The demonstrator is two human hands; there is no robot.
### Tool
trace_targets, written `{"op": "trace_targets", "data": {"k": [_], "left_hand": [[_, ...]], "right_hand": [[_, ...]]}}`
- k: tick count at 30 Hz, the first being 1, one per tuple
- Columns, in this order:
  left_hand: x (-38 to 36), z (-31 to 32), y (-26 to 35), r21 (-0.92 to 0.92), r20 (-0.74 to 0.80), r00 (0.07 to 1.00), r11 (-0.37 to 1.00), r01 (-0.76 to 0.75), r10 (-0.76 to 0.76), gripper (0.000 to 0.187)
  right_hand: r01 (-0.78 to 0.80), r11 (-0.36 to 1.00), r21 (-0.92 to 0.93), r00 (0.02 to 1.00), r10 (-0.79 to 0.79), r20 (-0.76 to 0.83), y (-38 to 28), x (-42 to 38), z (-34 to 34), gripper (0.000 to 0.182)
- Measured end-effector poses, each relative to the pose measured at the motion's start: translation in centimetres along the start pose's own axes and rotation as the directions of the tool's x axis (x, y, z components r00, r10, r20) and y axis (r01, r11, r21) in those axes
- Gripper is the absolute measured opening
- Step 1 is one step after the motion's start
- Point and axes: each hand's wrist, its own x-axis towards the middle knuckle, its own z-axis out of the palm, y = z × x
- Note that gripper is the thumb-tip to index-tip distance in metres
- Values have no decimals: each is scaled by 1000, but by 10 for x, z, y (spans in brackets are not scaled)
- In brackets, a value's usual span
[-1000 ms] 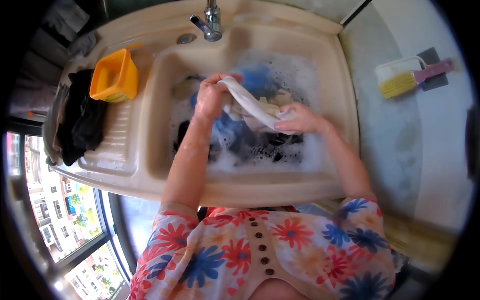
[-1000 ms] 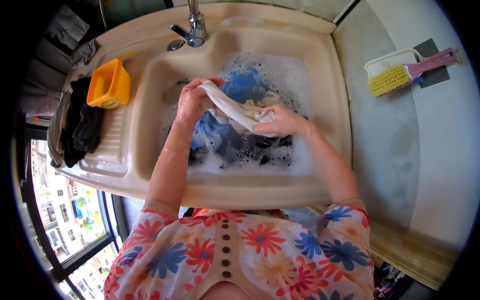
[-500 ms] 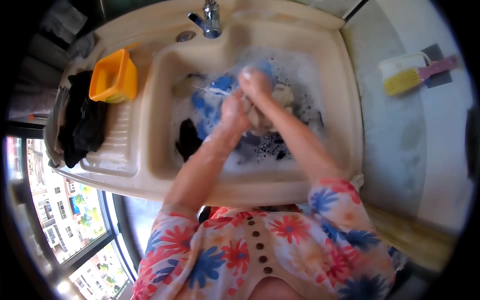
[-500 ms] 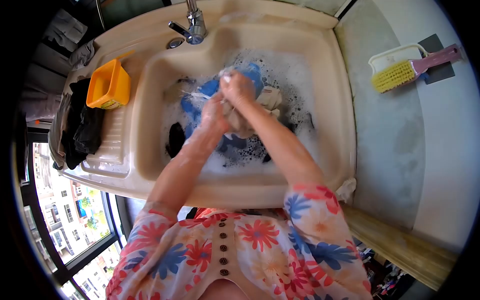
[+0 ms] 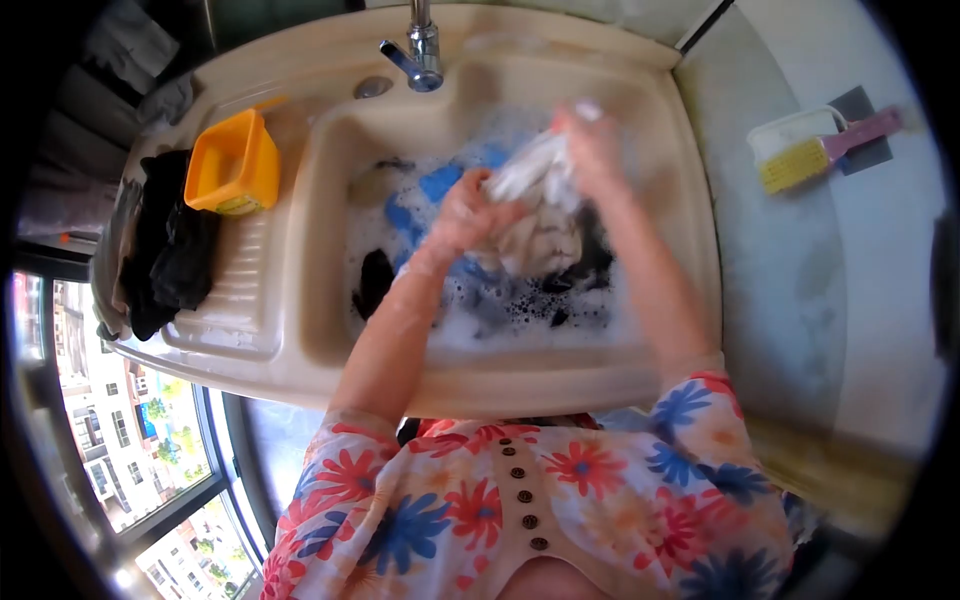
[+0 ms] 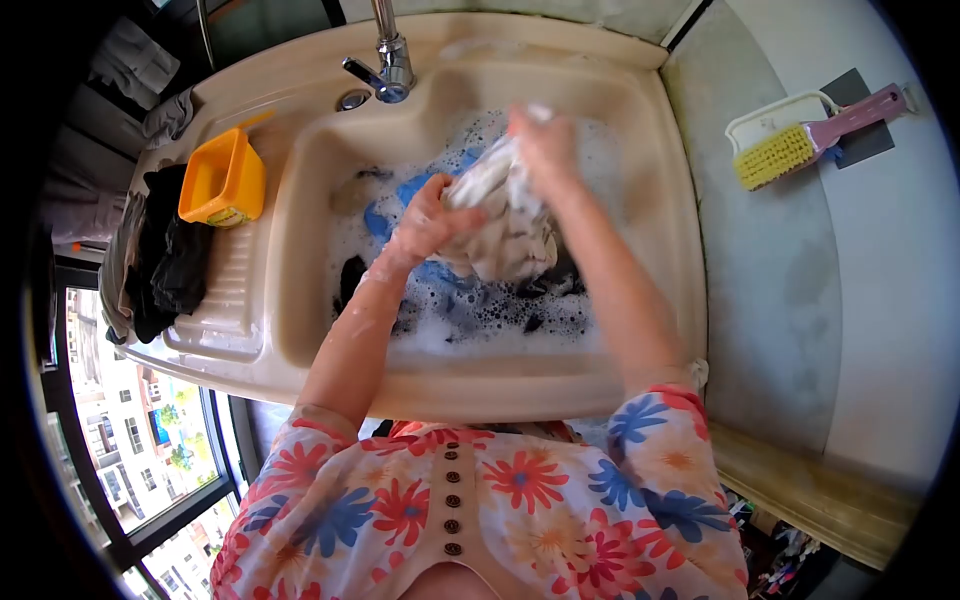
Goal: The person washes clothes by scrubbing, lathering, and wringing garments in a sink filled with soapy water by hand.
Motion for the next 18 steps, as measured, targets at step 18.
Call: {"op": "trace_targets", "data": {"k": [18], "left_hand": [[24, -38, -31, -941, 118, 987, 306, 146, -110, 26]], "right_hand": [[207, 924, -321, 785, 39, 618, 27, -53, -62, 35]]}}
